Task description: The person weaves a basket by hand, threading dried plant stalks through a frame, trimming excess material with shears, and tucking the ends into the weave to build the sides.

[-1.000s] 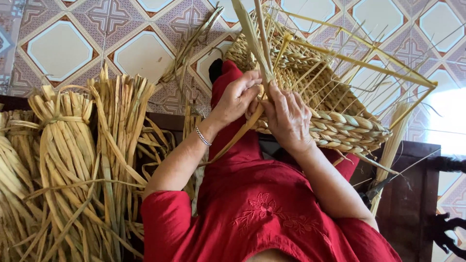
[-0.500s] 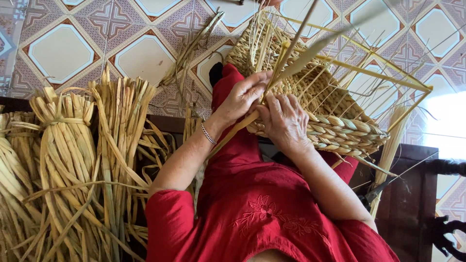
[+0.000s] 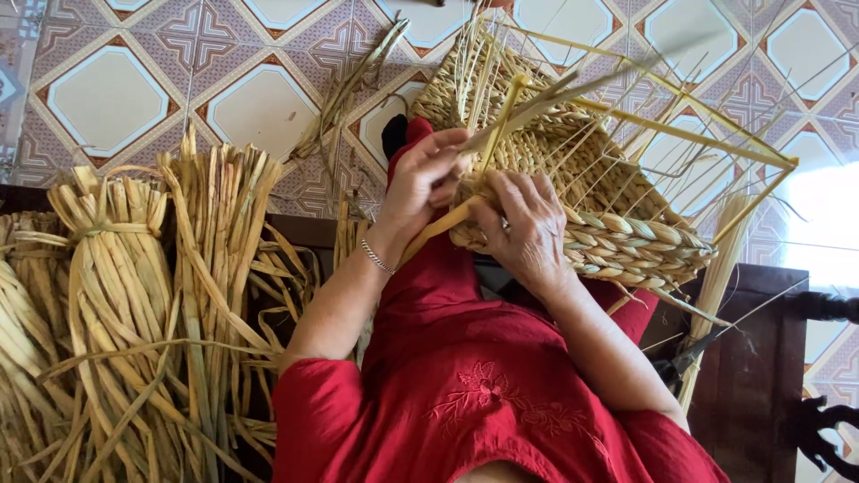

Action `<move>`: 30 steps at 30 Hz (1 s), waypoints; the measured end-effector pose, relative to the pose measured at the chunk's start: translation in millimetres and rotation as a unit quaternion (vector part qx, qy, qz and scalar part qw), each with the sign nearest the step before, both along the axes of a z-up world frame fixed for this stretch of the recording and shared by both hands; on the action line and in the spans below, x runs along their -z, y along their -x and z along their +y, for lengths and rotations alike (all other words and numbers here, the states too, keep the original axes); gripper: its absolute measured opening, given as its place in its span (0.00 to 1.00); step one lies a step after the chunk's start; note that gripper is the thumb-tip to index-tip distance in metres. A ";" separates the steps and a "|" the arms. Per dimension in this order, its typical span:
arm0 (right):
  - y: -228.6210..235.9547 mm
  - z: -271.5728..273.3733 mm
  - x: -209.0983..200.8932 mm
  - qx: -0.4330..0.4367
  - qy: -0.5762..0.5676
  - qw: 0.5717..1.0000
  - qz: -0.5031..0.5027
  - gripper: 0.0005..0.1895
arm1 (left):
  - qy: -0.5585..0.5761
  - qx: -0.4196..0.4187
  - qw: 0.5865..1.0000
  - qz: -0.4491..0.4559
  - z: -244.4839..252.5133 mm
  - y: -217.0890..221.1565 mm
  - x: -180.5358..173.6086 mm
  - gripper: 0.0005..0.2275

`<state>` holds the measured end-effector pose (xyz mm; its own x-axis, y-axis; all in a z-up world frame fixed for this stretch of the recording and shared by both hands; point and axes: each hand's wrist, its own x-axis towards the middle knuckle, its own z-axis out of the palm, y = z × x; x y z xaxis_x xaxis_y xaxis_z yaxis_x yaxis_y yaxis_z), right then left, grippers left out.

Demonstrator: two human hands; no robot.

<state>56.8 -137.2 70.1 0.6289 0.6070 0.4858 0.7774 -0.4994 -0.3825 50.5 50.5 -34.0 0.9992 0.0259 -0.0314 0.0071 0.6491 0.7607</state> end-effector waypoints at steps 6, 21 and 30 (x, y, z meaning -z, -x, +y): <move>-6.0 -11.6 7.9 0.010 -0.060 0.994 0.086 0.15 | -0.023 0.025 0.998 0.043 -0.2 20.1 -16.6 0.12; -12.6 -0.4 13.8 0.030 0.001 0.998 0.047 0.12 | 0.207 -0.218 0.953 -0.035 59.6 44.1 22.2 0.13; -15.4 9.8 10.1 0.079 -0.019 0.986 0.142 0.31 | -0.370 0.032 0.928 0.031 22.9 76.7 -25.6 0.14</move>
<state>72.2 -127.4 60.1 0.8282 0.4760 0.2957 0.5496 -0.5870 -0.5944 -26.2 73.4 -8.4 0.9963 0.0041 -0.0862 0.0863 -0.0533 0.9948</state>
